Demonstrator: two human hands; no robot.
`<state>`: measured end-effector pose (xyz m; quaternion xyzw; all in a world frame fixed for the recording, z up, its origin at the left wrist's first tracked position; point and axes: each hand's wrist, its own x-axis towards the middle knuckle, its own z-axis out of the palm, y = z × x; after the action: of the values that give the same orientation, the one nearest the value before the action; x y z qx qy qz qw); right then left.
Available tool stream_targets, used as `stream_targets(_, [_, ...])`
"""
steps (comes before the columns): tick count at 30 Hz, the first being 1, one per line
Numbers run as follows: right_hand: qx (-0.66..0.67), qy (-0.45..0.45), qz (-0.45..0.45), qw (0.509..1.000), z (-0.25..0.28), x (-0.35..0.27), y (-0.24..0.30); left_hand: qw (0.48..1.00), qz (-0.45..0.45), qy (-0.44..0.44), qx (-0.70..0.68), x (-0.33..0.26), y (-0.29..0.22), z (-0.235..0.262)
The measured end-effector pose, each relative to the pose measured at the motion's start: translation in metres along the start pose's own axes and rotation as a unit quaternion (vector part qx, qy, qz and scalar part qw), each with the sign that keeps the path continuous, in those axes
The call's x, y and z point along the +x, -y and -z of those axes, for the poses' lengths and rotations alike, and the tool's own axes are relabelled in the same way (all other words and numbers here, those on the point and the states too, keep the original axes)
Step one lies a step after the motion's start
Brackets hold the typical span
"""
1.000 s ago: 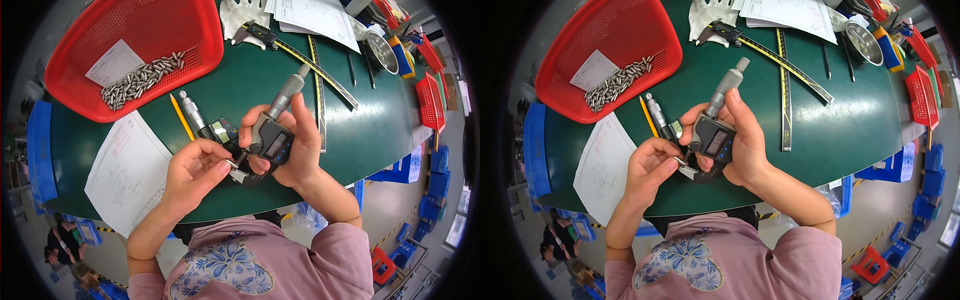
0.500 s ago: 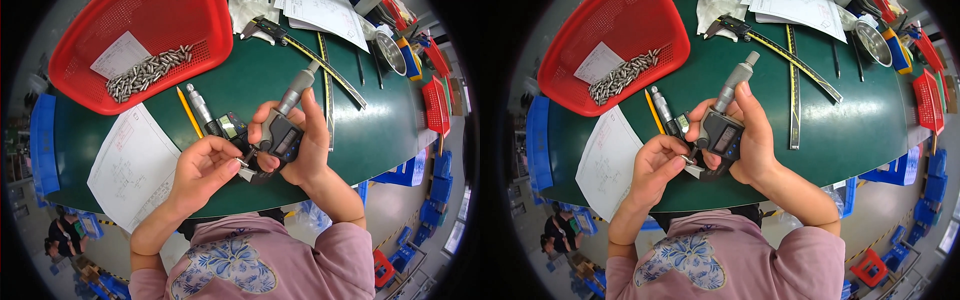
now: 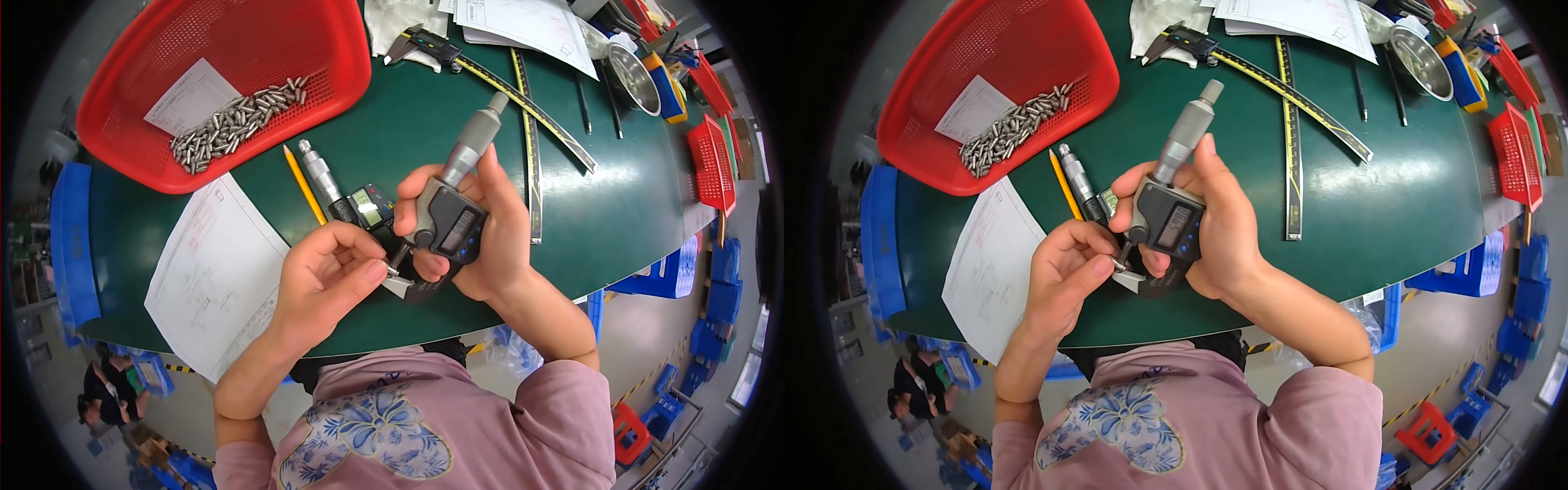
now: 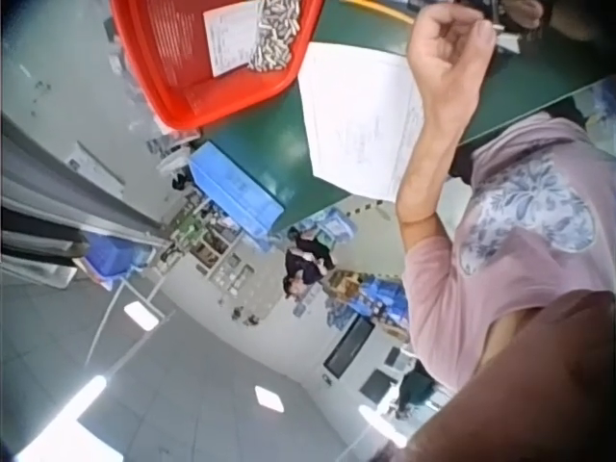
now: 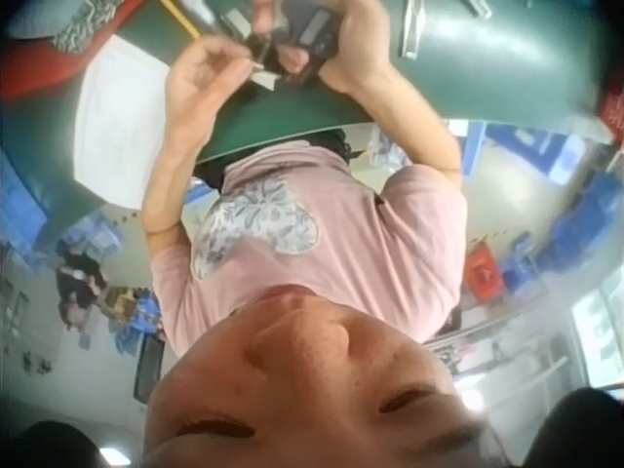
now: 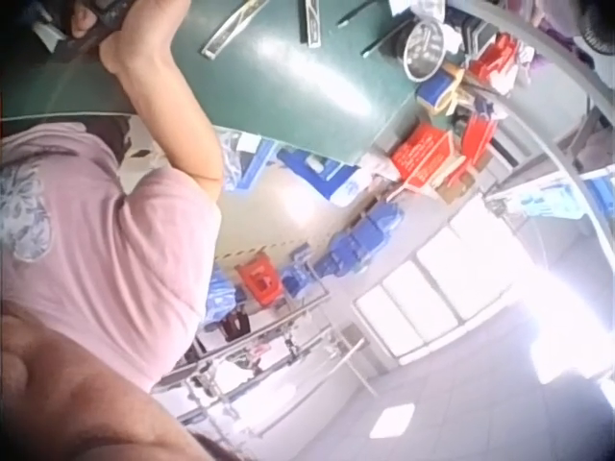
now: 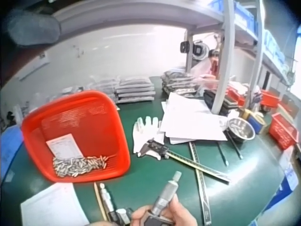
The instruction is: Using a digital micrometer and caliper to measure small metal components at a workbench.
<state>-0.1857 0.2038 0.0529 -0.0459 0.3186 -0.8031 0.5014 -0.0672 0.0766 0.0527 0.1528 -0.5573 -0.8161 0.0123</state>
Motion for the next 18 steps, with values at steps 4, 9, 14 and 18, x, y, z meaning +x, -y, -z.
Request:
stream_targets(4, [0.049, -0.01, -0.032, 0.998, 0.0003, -0.0005, 0.0017, 0.998, -0.05, 0.016, -0.025, -0.0007, 0.0049, 0.0011])
stream_targets(9, [0.038, -0.01, -0.023, 0.999, -0.0004, -0.001, 0.0025, 0.997, -0.052, 0.037, -0.038, -0.0003, 0.0055, 0.0008])
stream_targets(14, [0.037, -0.021, -0.027, 0.999, 0.0011, 0.0002, 0.0023, 0.997, -0.052, 0.039, -0.035, 0.0013, 0.0065, 0.0005])
stream_targets(18, [0.032, -0.019, -0.027, 0.999, 0.0025, 0.0013, 0.002, 0.998, -0.035, 0.034, -0.043, 0.0027, 0.0054, 0.0003])
